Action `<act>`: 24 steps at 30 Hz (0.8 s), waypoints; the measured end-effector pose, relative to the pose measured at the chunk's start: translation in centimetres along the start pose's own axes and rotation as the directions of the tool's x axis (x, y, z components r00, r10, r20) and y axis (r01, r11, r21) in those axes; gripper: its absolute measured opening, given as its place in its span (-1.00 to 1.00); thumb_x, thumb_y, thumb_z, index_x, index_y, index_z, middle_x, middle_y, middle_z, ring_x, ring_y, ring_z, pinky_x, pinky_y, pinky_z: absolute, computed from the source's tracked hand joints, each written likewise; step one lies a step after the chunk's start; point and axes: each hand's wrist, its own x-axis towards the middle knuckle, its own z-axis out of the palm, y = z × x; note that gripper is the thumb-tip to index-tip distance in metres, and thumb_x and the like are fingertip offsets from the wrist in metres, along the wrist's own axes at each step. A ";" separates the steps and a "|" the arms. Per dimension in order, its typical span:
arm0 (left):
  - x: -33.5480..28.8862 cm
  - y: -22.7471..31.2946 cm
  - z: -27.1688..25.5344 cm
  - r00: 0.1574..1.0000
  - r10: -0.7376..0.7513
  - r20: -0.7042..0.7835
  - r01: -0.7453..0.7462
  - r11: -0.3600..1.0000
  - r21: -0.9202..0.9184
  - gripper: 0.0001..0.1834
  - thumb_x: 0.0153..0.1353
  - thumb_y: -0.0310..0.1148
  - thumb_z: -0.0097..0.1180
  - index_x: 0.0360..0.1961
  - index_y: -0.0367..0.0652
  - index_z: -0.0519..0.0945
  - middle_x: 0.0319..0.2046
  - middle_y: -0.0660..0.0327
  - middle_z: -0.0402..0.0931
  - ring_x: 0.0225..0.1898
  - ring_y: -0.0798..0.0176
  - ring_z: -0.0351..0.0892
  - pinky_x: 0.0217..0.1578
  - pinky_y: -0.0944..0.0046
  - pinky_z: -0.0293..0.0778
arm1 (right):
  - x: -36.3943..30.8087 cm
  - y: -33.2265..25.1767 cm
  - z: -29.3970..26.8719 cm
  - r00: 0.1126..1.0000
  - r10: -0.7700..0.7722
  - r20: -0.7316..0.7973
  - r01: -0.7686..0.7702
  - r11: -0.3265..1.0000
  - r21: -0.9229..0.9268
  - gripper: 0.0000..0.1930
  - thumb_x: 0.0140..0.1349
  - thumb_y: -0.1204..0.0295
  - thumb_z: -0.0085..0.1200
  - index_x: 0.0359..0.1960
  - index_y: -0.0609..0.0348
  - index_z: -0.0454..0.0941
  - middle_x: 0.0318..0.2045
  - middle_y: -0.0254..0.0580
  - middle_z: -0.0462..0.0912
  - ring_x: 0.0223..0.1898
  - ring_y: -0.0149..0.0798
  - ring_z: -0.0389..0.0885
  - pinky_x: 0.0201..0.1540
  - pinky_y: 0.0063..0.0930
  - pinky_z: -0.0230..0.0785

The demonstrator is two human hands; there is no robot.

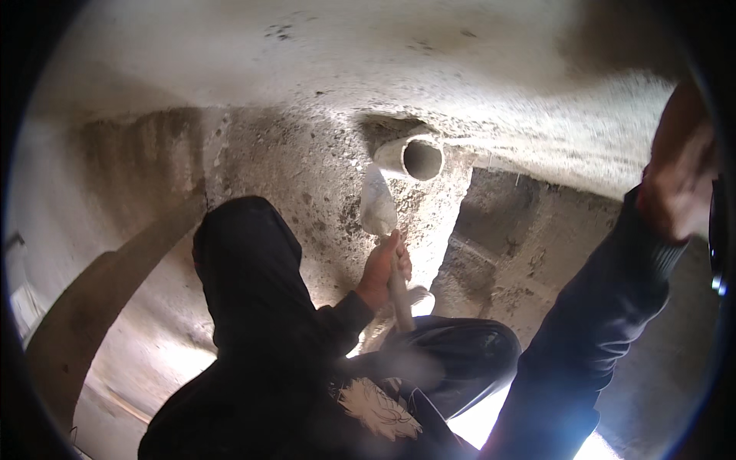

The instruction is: The person uses a trowel to apply and smooth cement around a white PVC pipe embedded in a concrete wall. They repeatedly scoop cement, press it around the pipe opening, and smooth the surface to secure the pipe in place.

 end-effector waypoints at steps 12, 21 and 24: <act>3.4 -1.5 -0.6 0.932 0.171 0.320 -0.222 0.966 0.130 -0.10 0.55 0.28 -0.24 0.58 -0.25 0.11 0.53 -0.03 0.17 0.57 0.00 0.08 0.55 -0.07 -0.01 | -29.3 -9.0 7.5 -0.049 0.144 0.988 -0.919 0.380 -0.101 -0.53 0.44 0.13 0.18 0.05 0.35 0.47 -0.33 0.21 0.68 -0.18 0.19 0.72 -0.09 -0.01 0.52; 2.8 -2.9 -2.4 0.988 0.153 -0.013 -0.114 0.787 0.606 -0.14 0.59 0.26 -0.35 0.56 -0.29 0.16 0.45 -0.11 0.29 0.45 -0.06 0.33 0.47 -0.05 0.19 | -35.7 -7.6 10.4 0.257 0.317 0.913 -0.824 0.565 0.036 -0.60 0.39 0.28 0.20 0.09 0.28 0.39 -0.33 0.23 0.69 -0.21 0.29 0.71 -0.18 0.10 0.49; -0.8 -2.8 0.8 0.983 0.179 -0.042 -0.064 0.551 0.832 -0.24 0.61 0.15 -0.24 0.51 -0.30 0.27 0.31 -0.14 0.48 0.28 -0.05 0.55 0.37 0.01 0.35 | -36.4 -7.9 8.2 0.410 0.395 0.822 -0.828 0.539 0.154 -0.61 0.38 0.29 0.20 0.08 0.26 0.39 -0.33 0.25 0.68 -0.22 0.32 0.70 -0.18 0.12 0.49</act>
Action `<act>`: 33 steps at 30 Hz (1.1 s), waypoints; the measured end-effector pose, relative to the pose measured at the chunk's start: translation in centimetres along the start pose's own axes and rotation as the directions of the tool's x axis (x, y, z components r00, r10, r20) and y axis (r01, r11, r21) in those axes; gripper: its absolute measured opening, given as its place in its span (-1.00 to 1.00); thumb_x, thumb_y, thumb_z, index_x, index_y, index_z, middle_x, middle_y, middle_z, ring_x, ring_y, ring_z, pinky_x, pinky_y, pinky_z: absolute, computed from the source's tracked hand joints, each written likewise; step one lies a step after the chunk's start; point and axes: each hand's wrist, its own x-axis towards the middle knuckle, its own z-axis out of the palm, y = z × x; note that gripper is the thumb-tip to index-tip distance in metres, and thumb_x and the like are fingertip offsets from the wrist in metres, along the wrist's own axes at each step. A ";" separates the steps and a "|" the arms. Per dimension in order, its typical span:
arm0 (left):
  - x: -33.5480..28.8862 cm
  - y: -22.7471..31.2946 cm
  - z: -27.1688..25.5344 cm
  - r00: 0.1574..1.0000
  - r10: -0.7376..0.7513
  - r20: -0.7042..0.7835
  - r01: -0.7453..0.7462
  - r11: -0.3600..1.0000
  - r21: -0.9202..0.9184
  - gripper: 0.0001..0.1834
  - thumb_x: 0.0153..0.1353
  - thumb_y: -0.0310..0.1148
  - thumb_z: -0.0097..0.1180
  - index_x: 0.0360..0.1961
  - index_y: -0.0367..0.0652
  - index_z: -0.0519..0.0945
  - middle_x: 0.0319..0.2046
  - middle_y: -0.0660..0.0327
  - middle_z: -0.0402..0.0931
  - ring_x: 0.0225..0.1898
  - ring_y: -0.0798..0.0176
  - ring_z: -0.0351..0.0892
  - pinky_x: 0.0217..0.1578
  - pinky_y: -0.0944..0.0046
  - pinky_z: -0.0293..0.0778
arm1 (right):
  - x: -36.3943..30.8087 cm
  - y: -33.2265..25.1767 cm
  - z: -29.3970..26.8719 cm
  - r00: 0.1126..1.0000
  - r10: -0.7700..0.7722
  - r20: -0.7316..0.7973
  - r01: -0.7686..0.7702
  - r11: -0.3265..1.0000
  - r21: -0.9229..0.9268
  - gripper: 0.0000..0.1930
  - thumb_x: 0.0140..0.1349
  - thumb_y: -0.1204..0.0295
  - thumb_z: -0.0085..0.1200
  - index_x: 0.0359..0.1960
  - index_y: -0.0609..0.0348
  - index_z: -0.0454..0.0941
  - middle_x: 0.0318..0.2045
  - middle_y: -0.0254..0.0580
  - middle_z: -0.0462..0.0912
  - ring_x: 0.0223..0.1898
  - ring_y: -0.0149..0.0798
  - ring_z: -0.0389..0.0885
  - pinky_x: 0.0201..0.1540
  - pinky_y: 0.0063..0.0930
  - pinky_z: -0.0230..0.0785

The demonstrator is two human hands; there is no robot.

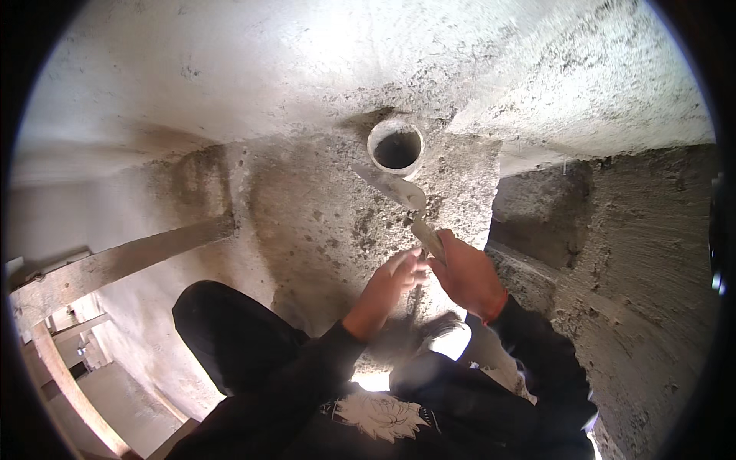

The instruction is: The person uses a trowel to apply and smooth cement around a white PVC pipe embedded in a concrete wall. They repeatedly scoop cement, press it around the pipe opening, and smooth the surface to secure the pipe in place.

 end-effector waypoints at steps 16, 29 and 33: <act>-3.4 8.2 -1.5 0.963 -0.022 0.270 -0.266 0.101 0.959 -0.59 0.49 -0.07 0.06 -0.06 -0.26 0.67 -0.07 -0.16 0.68 -0.03 -0.23 0.65 0.00 -0.08 0.53 | -0.5 3.1 -1.5 0.991 -0.103 0.092 0.104 0.995 -0.011 -0.66 0.40 0.28 0.16 0.03 0.21 0.39 -0.32 0.18 0.67 -0.20 0.32 0.67 -0.17 0.15 0.48; -1.6 10.6 -4.1 0.859 0.511 -0.024 -0.152 0.300 0.942 -0.37 0.41 -0.20 0.23 0.37 -0.35 0.44 0.20 -0.15 0.57 0.14 -0.06 0.64 0.19 0.04 0.50 | -5.6 5.1 -0.6 0.974 0.221 -0.037 -0.166 0.820 0.548 -0.56 0.40 0.32 0.16 0.14 0.33 0.33 -0.41 0.21 0.64 -0.37 0.11 0.75 -0.25 -0.02 0.55; 1.1 11.9 -4.9 0.800 0.583 0.145 -0.187 0.012 0.982 -0.25 0.42 -0.15 0.24 0.46 -0.38 0.31 0.32 -0.19 0.46 0.22 -0.07 0.59 0.25 0.05 0.46 | -4.1 4.7 3.4 0.984 0.178 -0.003 -0.123 0.696 0.707 -0.49 0.34 0.43 0.12 0.20 0.39 0.19 -0.45 0.10 0.61 -0.54 -0.10 0.72 -0.48 -0.22 0.57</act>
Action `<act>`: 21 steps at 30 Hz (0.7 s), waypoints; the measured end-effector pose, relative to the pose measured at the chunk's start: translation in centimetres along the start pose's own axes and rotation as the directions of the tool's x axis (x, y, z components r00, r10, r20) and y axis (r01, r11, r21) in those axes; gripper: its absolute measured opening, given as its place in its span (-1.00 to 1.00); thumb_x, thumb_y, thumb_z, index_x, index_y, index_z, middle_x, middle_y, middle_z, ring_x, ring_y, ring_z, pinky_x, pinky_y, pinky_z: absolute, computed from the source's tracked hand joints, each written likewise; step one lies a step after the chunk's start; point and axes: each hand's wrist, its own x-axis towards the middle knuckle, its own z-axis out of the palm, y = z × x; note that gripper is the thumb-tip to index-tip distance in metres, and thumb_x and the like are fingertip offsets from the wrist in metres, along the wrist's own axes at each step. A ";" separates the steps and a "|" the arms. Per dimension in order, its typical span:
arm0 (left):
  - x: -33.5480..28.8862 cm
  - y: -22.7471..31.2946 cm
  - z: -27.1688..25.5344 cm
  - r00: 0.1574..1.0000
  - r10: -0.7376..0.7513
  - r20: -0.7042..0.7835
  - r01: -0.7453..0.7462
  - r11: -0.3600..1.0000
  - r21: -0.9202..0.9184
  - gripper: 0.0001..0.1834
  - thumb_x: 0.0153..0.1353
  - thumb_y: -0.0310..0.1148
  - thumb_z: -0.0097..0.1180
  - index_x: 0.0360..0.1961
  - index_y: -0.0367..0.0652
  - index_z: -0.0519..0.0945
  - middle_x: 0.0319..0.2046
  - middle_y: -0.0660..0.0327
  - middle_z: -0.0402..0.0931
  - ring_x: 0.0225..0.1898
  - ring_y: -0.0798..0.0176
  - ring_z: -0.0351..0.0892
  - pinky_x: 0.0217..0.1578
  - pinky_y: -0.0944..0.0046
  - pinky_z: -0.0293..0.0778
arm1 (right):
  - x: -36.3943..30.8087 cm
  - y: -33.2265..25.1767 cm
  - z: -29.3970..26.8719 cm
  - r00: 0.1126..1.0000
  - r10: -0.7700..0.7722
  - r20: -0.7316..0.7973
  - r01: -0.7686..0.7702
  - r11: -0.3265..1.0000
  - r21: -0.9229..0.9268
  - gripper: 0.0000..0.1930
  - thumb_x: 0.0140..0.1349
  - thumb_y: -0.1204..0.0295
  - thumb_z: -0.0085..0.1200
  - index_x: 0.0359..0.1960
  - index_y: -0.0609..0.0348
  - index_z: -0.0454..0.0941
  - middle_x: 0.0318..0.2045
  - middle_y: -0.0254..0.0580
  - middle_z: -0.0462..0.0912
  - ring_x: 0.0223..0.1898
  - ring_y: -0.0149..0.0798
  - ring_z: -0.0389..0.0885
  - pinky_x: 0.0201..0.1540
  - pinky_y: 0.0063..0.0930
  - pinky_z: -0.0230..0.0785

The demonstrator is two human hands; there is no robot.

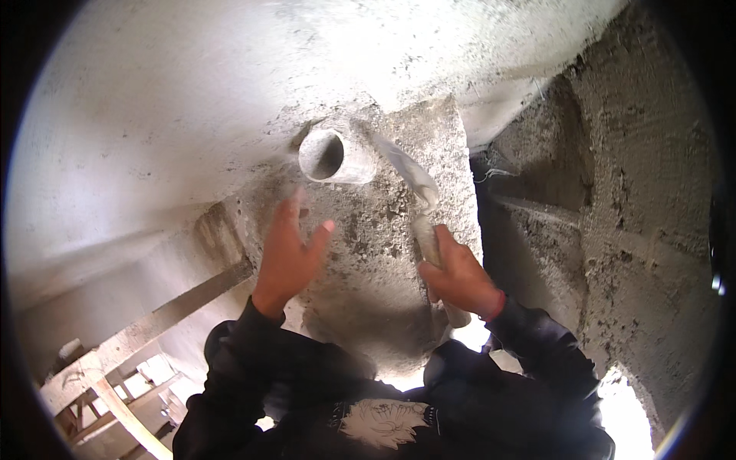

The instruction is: The person uses a trowel to apply and smooth cement around a white PVC pipe embedded in a concrete wall. They repeatedly scoop cement, press it around the pipe opening, and smooth the surface to secure the pipe in place.

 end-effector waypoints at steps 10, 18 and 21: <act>6.7 -1.5 1.2 0.983 -0.133 0.130 0.171 0.921 -0.349 -0.03 0.39 0.06 0.27 0.45 -0.60 0.21 0.23 -0.36 0.50 0.24 -0.14 0.60 0.22 0.09 0.49 | 3.5 0.7 7.1 0.971 -0.170 -0.167 0.176 0.984 0.023 -0.50 0.26 0.45 0.11 0.15 0.33 0.18 -0.46 0.36 0.58 -0.34 0.47 0.62 -0.25 0.24 0.38; 7.8 -2.1 2.3 0.984 -0.170 0.052 0.173 0.983 -0.056 -0.01 0.35 0.05 0.32 0.46 -0.56 0.20 0.00 -0.26 0.66 -0.01 -0.02 0.75 0.01 0.10 0.61 | 4.4 3.7 8.4 0.969 -0.133 -0.210 0.133 0.991 -0.010 -0.54 0.24 0.49 0.15 0.08 0.28 0.19 -0.51 0.34 0.59 -0.35 0.45 0.63 -0.28 0.25 0.43; 7.3 -2.6 1.9 0.986 -0.166 0.025 0.167 0.983 -0.074 -0.02 0.34 0.05 0.34 0.45 -0.54 0.22 -0.15 -0.13 0.68 -0.16 0.10 0.71 -0.10 0.15 0.59 | 3.8 2.8 8.4 0.984 -0.073 -0.160 0.076 0.997 0.010 -0.59 0.25 0.50 0.14 0.01 0.28 0.19 -0.51 0.34 0.58 -0.36 0.45 0.63 -0.29 0.27 0.42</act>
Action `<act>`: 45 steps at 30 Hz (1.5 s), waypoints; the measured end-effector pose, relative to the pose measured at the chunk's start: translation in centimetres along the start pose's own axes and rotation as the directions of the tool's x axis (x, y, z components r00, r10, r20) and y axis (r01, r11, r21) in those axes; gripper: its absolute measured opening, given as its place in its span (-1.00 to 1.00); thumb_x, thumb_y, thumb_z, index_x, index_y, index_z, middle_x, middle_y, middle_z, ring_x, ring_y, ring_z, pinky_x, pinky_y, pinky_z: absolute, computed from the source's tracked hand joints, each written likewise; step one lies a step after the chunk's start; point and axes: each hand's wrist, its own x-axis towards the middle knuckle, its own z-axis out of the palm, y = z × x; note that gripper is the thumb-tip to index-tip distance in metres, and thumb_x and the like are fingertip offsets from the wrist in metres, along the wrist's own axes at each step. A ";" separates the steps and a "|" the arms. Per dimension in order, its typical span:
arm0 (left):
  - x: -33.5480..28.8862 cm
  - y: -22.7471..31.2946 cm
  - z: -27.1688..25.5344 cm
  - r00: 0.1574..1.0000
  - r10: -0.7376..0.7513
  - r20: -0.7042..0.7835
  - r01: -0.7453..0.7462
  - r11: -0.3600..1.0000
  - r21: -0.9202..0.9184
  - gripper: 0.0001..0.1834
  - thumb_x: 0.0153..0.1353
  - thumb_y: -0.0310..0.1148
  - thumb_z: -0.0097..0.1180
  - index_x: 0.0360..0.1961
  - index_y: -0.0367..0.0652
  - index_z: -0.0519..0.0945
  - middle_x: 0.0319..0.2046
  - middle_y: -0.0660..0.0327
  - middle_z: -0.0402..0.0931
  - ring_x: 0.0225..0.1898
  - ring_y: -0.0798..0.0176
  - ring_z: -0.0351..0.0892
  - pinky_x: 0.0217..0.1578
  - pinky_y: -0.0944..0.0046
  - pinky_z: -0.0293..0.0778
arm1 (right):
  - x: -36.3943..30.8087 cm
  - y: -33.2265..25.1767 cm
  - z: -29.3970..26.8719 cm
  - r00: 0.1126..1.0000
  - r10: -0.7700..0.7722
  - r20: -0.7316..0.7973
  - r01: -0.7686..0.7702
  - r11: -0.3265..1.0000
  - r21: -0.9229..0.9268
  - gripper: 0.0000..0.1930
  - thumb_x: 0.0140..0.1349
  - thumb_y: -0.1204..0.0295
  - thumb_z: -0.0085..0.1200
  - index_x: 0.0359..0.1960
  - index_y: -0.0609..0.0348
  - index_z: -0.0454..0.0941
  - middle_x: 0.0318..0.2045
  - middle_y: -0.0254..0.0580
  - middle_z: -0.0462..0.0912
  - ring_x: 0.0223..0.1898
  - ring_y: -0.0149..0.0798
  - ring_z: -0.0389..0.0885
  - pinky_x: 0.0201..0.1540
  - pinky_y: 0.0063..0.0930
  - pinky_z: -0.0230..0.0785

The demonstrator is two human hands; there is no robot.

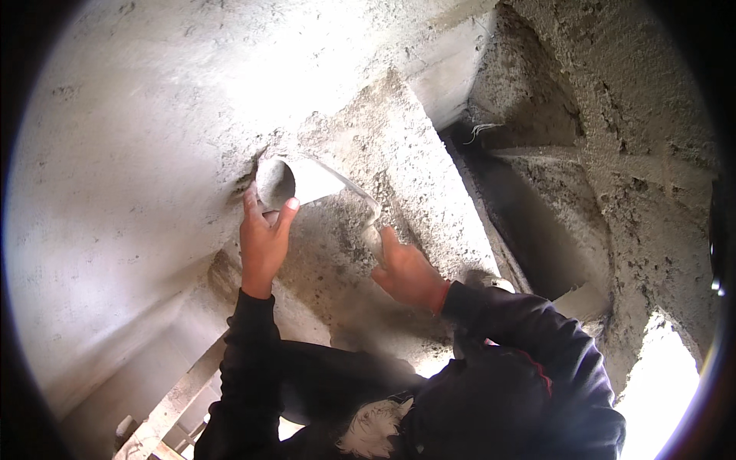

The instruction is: The person uses a trowel to apply and smooth cement around a white PVC pipe embedded in a concrete wall. They repeatedly scoop cement, press it around the pipe opening, and smooth the surface to secure the pipe in place.

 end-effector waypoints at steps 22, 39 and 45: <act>1.1 1.6 -1.0 0.997 -0.005 0.077 -0.009 0.985 0.172 0.05 0.21 0.16 0.43 0.35 -0.56 0.31 -0.43 0.08 0.53 -0.39 0.21 0.51 -0.31 0.14 0.49 | 0.4 1.8 -1.3 0.999 0.021 -0.042 -0.029 0.983 -0.181 -0.58 0.24 0.51 0.10 0.05 0.38 0.20 -0.48 0.32 0.63 -0.38 0.41 0.67 -0.29 0.24 0.50; 1.2 1.3 -0.3 0.999 0.036 0.014 -0.038 0.980 0.196 -0.03 0.22 0.15 0.42 0.29 -0.55 0.39 -0.26 -0.08 0.59 -0.29 0.11 0.56 -0.16 0.12 0.52 | -0.8 -1.5 -5.3 0.992 0.119 -0.046 -0.126 0.964 -0.236 -0.55 0.29 0.50 0.06 0.15 0.40 0.22 -0.37 0.28 0.69 -0.30 0.35 0.70 -0.21 0.23 0.52; 1.4 2.1 -0.3 0.999 0.040 0.012 -0.042 0.975 0.217 0.00 0.19 0.17 0.43 0.28 -0.55 0.38 -0.30 -0.08 0.62 -0.30 0.02 0.61 -0.16 0.07 0.54 | 0.0 3.6 -1.3 0.997 0.027 -0.078 -0.054 0.932 -0.358 -0.43 0.23 0.52 0.13 0.22 0.44 0.16 -0.44 0.29 0.65 -0.36 0.34 0.70 -0.28 0.19 0.54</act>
